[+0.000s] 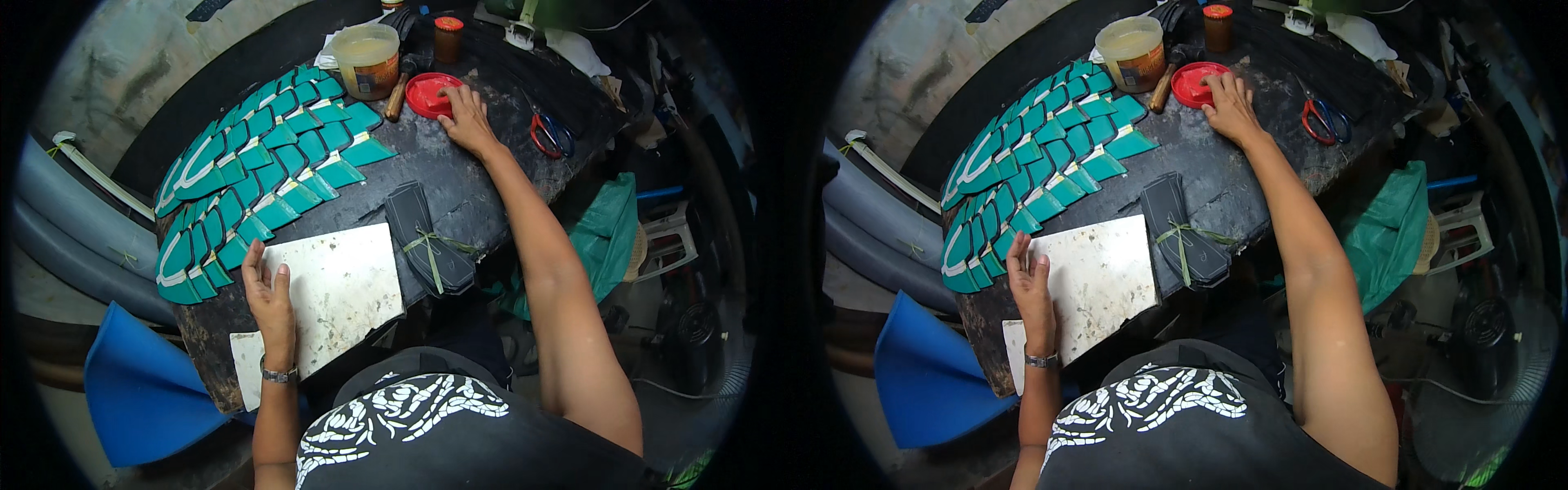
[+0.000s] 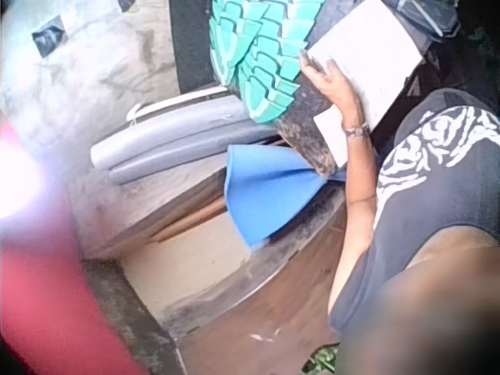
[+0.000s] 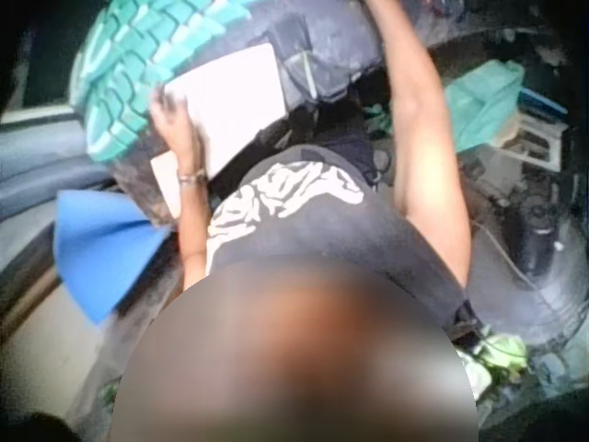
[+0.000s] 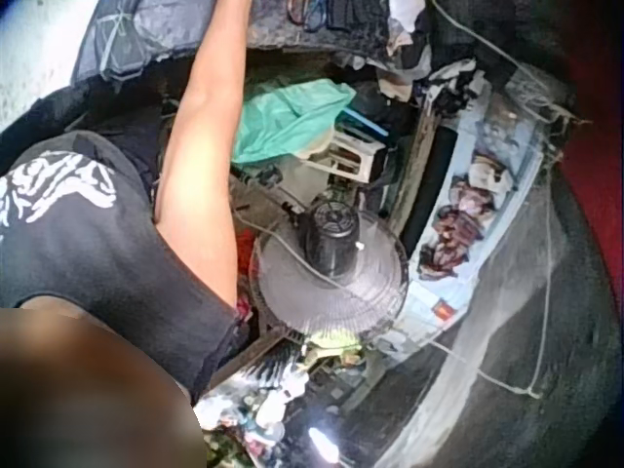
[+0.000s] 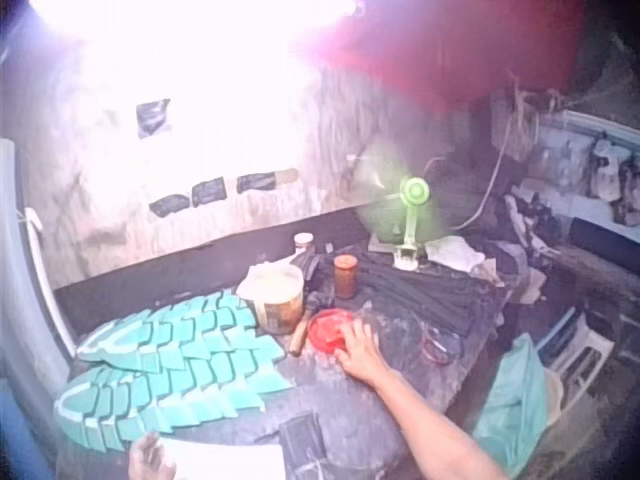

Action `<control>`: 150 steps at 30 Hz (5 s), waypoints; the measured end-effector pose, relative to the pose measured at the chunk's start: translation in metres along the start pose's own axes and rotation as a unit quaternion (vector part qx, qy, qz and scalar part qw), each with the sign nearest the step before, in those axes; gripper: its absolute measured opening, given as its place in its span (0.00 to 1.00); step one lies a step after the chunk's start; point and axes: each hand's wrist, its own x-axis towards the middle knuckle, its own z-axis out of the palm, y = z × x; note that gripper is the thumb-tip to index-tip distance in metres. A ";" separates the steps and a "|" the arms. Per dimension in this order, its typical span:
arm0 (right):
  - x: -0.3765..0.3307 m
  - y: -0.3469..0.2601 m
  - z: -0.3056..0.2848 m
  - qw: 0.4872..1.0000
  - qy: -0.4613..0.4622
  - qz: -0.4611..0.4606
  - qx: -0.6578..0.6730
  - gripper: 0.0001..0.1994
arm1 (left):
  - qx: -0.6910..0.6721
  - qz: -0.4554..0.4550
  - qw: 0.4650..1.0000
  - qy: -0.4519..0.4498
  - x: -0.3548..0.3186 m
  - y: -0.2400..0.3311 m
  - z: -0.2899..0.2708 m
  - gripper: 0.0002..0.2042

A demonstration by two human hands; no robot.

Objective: The person repeatedly picks up green and black shoe insole-like parts from a table and stacks them into neat piles. The person handles the parts by hand, aligning edges and pressing them together to form organized stacks.

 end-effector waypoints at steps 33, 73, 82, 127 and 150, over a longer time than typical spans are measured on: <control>-0.004 -0.007 -0.005 0.982 0.183 -0.050 0.013 0.26 | 0.190 0.090 0.879 -0.428 0.077 0.048 0.145 0.36; -0.157 -0.217 -0.103 0.956 0.058 -0.052 0.281 0.30 | -0.323 -0.137 0.913 -0.210 -0.010 0.046 0.054 0.31; -0.167 -0.252 -0.099 0.949 -0.115 0.016 0.293 0.36 | -0.322 -0.085 0.931 -0.152 -0.024 0.027 0.054 0.33; -0.180 -0.254 -0.105 0.977 0.018 -0.055 0.206 0.34 | -0.299 -0.002 0.954 0.034 -0.056 0.082 0.056 0.25; -0.166 -0.158 -0.137 0.666 -0.067 0.311 0.674 0.24 | -0.405 -0.109 0.907 -0.037 -0.028 0.028 -0.031 0.21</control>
